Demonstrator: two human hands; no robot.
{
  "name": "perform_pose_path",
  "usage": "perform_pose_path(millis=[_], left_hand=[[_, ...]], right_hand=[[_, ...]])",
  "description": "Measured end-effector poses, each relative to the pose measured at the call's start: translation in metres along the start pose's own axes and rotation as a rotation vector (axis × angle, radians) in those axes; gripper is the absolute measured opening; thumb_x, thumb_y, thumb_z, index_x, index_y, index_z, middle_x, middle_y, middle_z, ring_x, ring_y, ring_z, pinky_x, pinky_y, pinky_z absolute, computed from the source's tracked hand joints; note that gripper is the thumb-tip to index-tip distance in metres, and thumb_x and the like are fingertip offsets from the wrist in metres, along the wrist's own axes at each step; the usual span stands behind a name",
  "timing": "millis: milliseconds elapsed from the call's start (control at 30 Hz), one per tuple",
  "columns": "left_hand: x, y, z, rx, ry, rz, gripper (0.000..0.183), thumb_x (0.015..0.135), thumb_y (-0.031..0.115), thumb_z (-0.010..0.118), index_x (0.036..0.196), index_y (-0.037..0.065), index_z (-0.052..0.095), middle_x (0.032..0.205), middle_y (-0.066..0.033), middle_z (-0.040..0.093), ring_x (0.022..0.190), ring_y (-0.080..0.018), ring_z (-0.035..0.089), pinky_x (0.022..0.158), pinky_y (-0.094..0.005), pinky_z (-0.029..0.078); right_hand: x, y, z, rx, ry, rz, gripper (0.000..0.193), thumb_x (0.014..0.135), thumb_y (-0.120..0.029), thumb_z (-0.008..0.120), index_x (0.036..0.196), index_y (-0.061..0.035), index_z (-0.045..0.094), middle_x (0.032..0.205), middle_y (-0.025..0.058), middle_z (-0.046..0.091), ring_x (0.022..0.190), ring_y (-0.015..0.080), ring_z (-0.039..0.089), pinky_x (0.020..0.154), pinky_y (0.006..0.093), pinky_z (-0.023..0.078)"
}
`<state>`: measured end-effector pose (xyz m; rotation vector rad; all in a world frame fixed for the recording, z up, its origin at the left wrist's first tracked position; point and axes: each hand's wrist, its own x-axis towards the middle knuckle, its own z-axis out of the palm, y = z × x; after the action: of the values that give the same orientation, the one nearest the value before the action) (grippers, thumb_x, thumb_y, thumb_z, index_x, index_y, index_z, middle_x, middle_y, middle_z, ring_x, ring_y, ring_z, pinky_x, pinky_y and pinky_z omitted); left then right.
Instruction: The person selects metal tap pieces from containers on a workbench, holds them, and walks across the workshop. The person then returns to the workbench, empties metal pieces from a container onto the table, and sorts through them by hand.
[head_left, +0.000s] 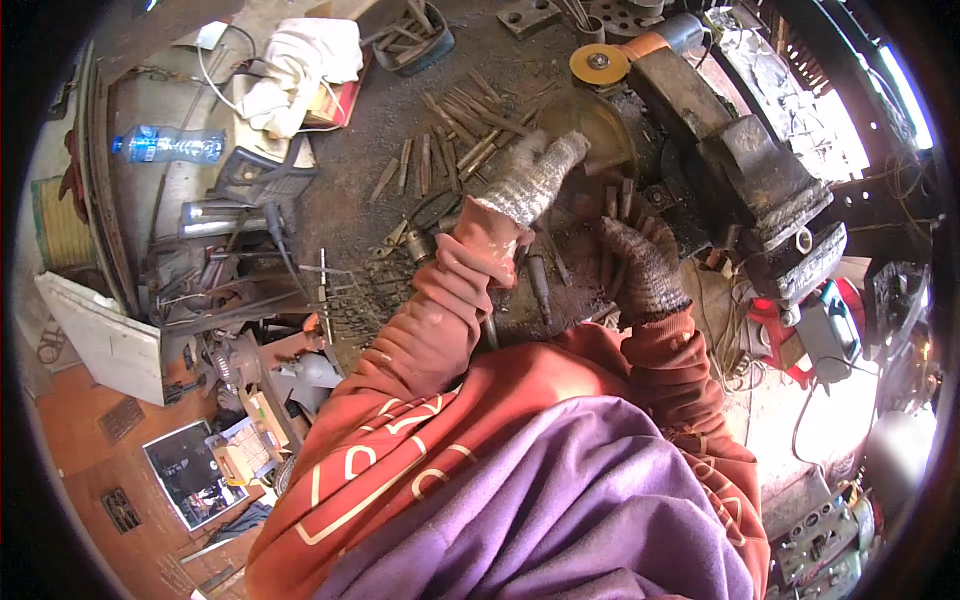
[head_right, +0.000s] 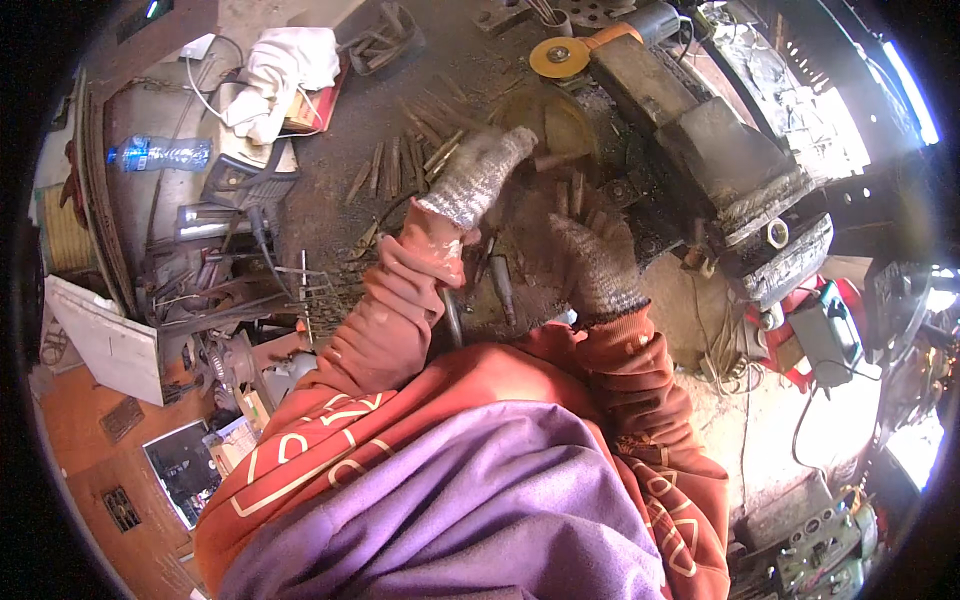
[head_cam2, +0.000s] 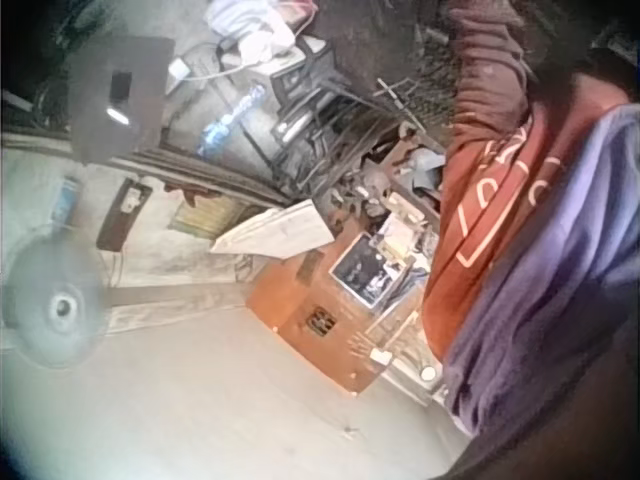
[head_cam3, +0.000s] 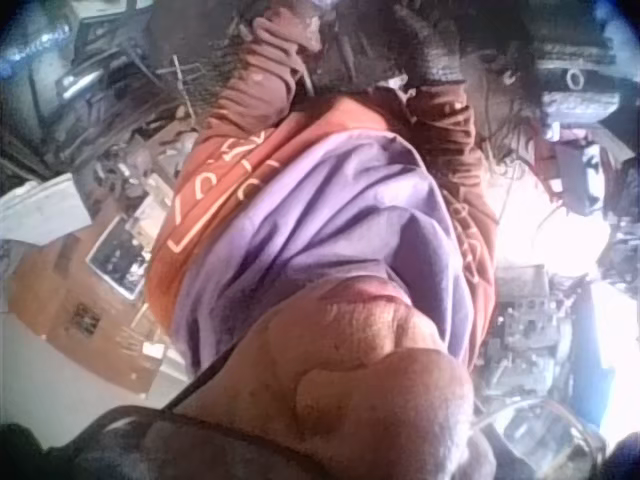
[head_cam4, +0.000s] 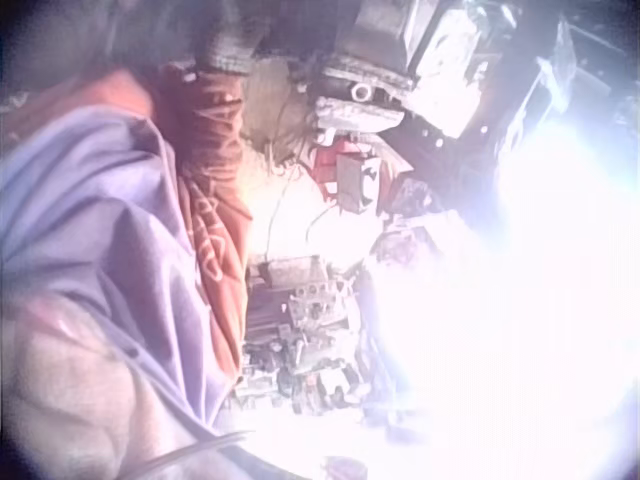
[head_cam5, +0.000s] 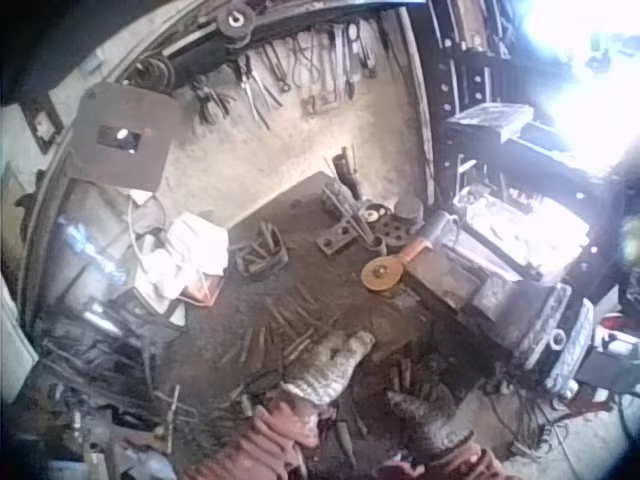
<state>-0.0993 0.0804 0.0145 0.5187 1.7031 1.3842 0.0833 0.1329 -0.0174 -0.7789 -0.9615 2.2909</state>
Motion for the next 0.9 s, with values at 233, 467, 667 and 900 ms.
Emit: perform_pose_path(millis=[233, 467, 667, 900], left_hand=[[-0.045, 0.030, -0.001, 0.055, -0.251, -0.054, 0.032, 0.101, 0.022, 0.056, 0.129, 0.006, 0.064, 0.127, -0.0105, 0.066, 0.118, -0.0199, 0.061, 0.102, -0.0318, 0.048], [-0.076, 0.055, 0.003, -0.055, -0.114, -0.304, 0.040, 0.093, 0.039, 0.068, 0.128, 0.019, 0.065, 0.101, -0.0013, 0.067, 0.079, -0.0156, 0.067, 0.054, -0.0289, 0.055], [-0.084, 0.063, 0.004, -0.121, -0.054, -0.309, 0.030, 0.094, 0.029, 0.070, 0.119, 0.013, 0.068, 0.098, 0.0010, 0.067, 0.068, -0.0096, 0.061, 0.043, -0.0256, 0.051], [-0.086, 0.063, 0.005, -0.032, -0.037, -0.205, 0.037, 0.093, 0.029, 0.071, 0.125, 0.013, 0.067, 0.104, 0.0006, 0.067, 0.077, -0.0115, 0.063, 0.054, -0.0283, 0.055]], right_hand=[[-0.012, -0.023, 0.020, 0.679, -0.277, 0.321, 0.068, 0.094, -0.051, 0.062, 0.143, -0.0052, 0.047, 0.137, 0.0171, 0.056, 0.124, 0.0369, 0.056, 0.101, 0.0525, 0.048], [-0.011, -0.026, 0.025, 1.010, -0.473, 0.467, 0.075, 0.095, -0.058, 0.055, 0.145, -0.0021, 0.044, 0.138, 0.0212, 0.055, 0.126, 0.0427, 0.053, 0.108, 0.0575, 0.041], [-0.012, -0.020, 0.025, 1.208, -0.579, 0.466, 0.080, 0.096, -0.059, 0.052, 0.147, 0.0016, 0.041, 0.142, 0.0230, 0.052, 0.131, 0.0404, 0.051, 0.112, 0.0563, 0.038], [-0.016, -0.023, 0.028, 1.074, -0.471, 0.407, 0.073, 0.098, -0.055, 0.051, 0.144, 0.0012, 0.044, 0.138, 0.0214, 0.056, 0.124, 0.0375, 0.056, 0.108, 0.0536, 0.043]])
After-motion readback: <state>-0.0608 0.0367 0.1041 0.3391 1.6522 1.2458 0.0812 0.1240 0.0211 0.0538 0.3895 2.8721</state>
